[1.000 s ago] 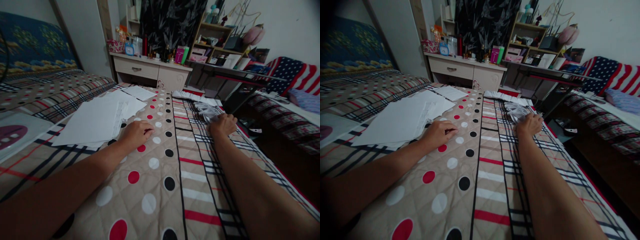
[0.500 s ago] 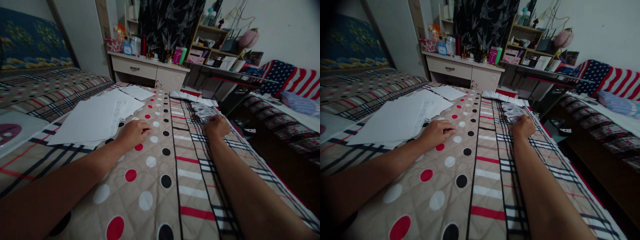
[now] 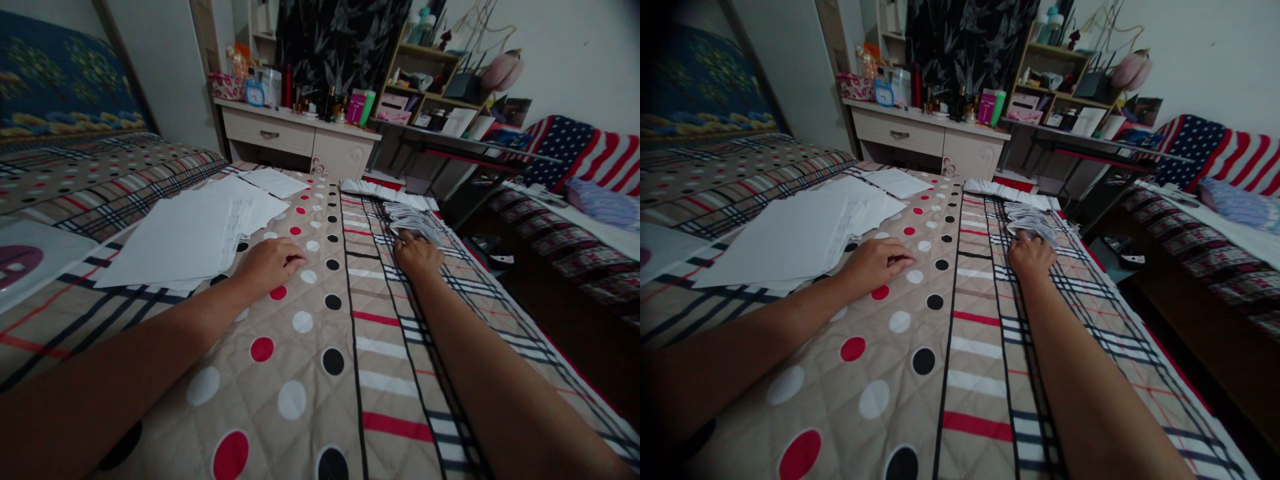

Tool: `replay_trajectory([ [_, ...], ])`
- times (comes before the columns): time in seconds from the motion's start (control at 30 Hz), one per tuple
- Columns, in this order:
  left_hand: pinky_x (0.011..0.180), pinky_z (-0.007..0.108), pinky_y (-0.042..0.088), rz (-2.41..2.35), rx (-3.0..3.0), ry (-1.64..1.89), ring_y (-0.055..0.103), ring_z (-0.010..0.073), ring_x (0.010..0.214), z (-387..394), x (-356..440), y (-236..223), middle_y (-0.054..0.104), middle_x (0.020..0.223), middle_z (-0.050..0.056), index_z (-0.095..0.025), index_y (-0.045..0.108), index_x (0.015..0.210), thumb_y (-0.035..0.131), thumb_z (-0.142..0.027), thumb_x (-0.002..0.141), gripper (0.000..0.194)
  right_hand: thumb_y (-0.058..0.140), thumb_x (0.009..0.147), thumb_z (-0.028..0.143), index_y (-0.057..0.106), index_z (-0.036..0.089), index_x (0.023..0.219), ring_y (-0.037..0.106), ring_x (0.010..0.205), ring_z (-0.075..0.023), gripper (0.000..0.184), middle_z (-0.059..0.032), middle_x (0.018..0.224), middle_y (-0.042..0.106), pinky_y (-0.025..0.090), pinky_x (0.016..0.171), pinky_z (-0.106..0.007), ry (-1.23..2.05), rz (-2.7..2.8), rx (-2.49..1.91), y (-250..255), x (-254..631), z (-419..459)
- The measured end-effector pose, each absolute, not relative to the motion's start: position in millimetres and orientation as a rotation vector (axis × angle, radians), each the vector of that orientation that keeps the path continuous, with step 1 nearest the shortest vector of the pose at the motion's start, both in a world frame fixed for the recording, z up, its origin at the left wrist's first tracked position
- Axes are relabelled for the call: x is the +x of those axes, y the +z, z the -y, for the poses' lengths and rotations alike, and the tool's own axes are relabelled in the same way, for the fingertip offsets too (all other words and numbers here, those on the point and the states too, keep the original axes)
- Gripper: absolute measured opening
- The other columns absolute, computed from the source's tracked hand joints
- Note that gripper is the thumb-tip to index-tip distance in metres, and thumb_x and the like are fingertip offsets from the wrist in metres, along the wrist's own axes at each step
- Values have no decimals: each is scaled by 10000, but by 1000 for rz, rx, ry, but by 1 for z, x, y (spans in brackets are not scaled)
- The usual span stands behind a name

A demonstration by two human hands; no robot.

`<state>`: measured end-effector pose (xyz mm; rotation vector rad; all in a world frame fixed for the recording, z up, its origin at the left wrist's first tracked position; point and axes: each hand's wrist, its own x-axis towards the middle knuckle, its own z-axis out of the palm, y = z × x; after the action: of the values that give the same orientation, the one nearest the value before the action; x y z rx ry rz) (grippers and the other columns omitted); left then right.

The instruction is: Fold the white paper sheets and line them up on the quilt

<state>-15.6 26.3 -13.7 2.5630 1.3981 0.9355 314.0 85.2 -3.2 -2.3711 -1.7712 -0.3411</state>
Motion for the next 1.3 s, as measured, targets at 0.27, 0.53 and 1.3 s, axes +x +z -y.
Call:
replay_trajectory([
  [0.27,674,275,446,-1395,2499,919,608,155,736,-25,-14,-13,706,884,25,-224,745,890,592,-215,844,160,272,954,461,517,247,1358,469,1223,-399,519,-230,1333,503,354,930,-628,-225,1798,-2388,-16,325,-95],
  [0.53,667,272,448,-1429,2419,936,618,160,749,-29,-13,-16,717,902,22,-230,745,898,598,-213,826,165,326,947,346,587,38,1184,518,1179,-375,468,-265,1231,578,419,940,-504,-328,2177,-2049,-13,233,-41],
  [1.3,1086,403,381,-1767,2386,728,534,270,1223,5,-167,20,576,1309,145,-131,580,1277,583,-539,810,620,376,934,577,468,212,1416,342,1410,-300,612,-125,1525,389,307,1104,-519,69,2484,-1394,-3,167,5],
])
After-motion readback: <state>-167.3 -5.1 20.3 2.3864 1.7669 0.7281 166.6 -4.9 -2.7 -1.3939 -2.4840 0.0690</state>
